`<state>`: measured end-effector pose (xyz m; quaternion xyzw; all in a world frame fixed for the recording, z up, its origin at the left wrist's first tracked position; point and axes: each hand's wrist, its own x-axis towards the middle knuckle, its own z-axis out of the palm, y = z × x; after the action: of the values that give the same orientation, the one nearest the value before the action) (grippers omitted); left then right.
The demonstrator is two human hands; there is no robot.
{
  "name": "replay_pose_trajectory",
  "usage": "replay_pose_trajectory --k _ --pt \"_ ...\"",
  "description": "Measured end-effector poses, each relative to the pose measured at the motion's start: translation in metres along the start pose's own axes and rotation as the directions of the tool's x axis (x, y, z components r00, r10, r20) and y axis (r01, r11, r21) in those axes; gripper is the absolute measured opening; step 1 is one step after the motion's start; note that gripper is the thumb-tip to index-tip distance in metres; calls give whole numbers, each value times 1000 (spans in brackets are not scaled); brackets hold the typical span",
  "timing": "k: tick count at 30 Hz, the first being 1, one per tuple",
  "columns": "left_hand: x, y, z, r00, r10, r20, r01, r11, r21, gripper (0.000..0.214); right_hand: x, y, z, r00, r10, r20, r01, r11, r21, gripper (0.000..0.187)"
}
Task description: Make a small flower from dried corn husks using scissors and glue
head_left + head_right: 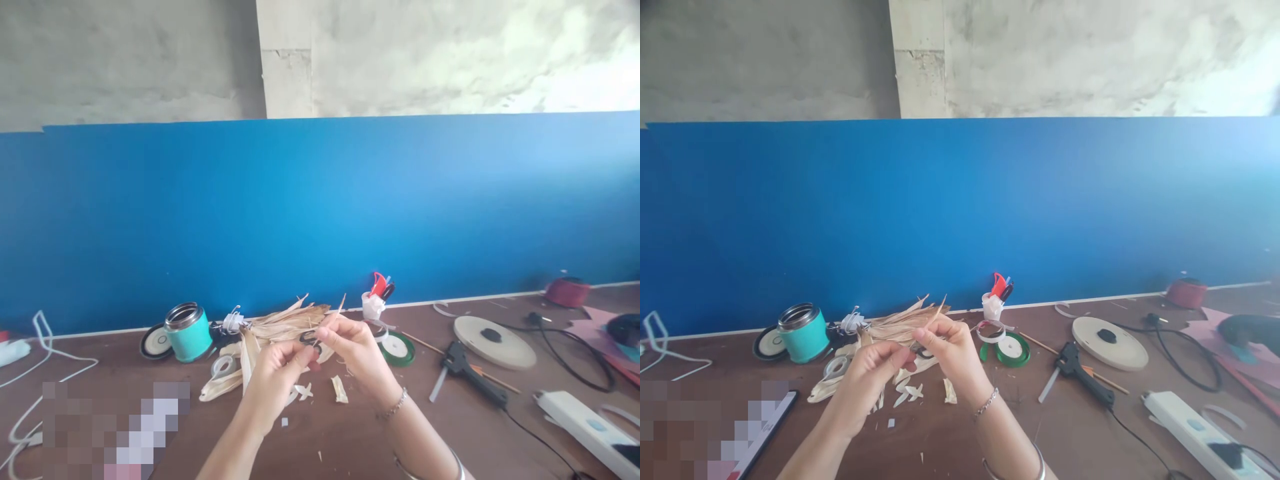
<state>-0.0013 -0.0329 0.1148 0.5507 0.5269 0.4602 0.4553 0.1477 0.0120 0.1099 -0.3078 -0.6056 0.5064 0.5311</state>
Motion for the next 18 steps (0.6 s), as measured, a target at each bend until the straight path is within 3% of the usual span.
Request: replay_pose_trajectory --k 4,8,13,18 --pt "6 -8 -3 996 -16 87 31 984 -177 34 3 2 -7 996 76 36 -77 997 18 31" --pt "13 -15 -4 976 -59 210 137 916 -378 33 3 4 -11 994 99 50 -100 995 15 32" --pt "17 -22 -4 918 -99 384 326 741 -588 30 5 6 -13 990 134 42 -138 986 90 29" --pt "24 -33 -7 843 -107 528 484 579 -656 28 7 10 -14 990 144 13 -144 983 115 28"
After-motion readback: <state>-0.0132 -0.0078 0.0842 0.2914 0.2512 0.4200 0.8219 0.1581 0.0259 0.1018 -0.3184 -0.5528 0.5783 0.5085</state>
